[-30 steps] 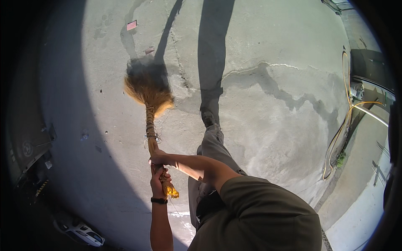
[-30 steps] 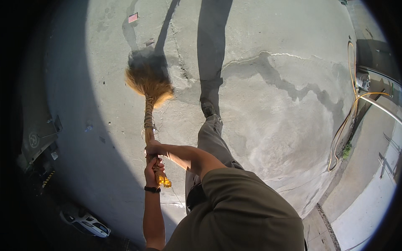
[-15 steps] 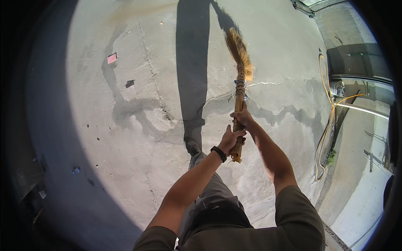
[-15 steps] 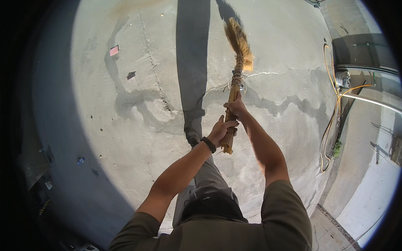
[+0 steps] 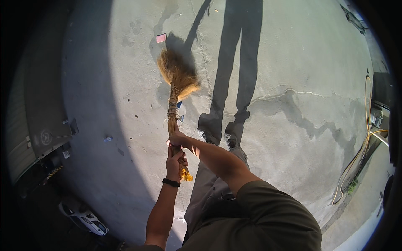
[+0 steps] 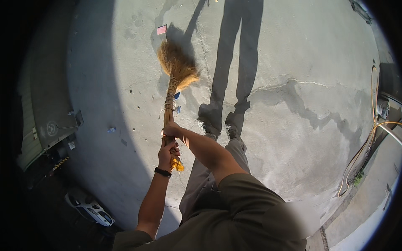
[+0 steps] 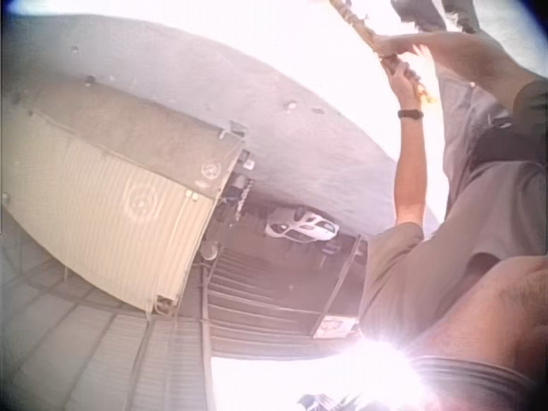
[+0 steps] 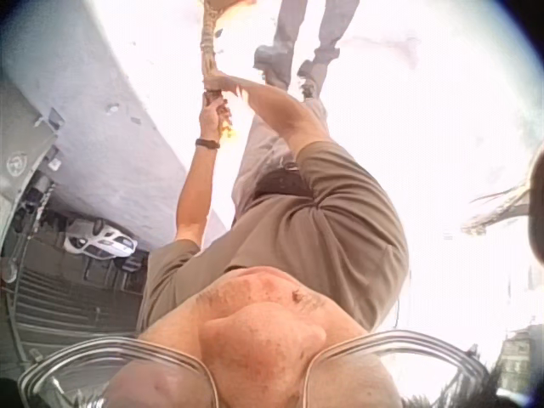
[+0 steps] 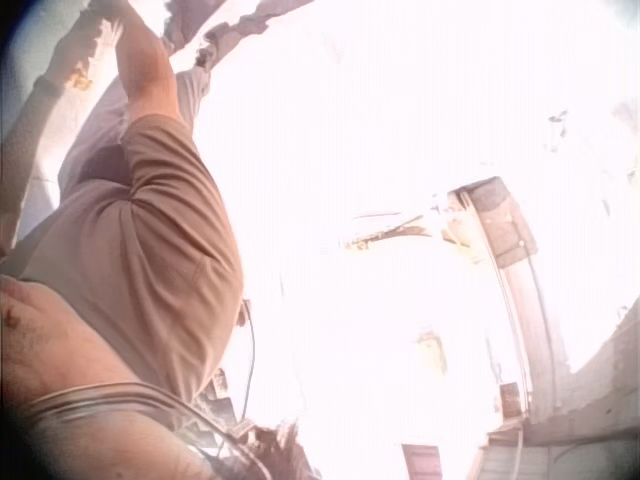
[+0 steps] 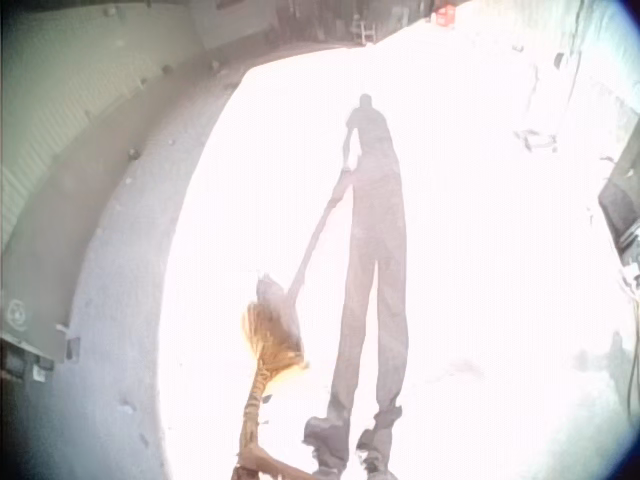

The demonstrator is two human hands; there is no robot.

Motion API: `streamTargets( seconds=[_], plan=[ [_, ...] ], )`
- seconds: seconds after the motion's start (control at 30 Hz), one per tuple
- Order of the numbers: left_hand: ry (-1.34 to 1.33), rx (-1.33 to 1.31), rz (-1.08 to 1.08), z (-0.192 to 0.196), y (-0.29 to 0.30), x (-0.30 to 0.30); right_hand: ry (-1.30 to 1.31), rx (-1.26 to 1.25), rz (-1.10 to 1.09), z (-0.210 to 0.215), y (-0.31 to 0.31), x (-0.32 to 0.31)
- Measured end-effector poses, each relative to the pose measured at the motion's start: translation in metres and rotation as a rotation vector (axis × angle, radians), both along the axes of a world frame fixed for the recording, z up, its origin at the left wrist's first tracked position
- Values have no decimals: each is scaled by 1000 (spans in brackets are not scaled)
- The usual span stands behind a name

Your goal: The person sweeps a concrete floor with a traditional straw broom, gathering scattered debris such as plastic wrappers, paper, and small objects into a central pile. The person moves across the area, adjusting the broom angle and sweeping direction to consolidate the trash.

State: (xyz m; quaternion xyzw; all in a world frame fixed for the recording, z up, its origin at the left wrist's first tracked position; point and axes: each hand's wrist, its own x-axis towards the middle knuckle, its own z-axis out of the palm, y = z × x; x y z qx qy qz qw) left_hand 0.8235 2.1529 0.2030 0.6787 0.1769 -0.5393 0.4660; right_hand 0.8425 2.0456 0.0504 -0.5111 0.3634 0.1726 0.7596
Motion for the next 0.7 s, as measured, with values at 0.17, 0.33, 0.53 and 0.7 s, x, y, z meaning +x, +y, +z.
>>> streamTargets(
  seconds=[0.17,0.33,0.53,0.7],
  plan=[
    [-165,-147,65,16,-52,29,-206,-51,52,37,-32,51],
    [-38,-324,-175,52,-100,12,57,-240,-208,101,-105,-24],
    [446,-373,-417,53,-246,-9,451,-430,-624,127,-250,-125],
    [597,-381,-523,2,-395,-67,462,-256,-869,95,-384,-213]
  ],
)
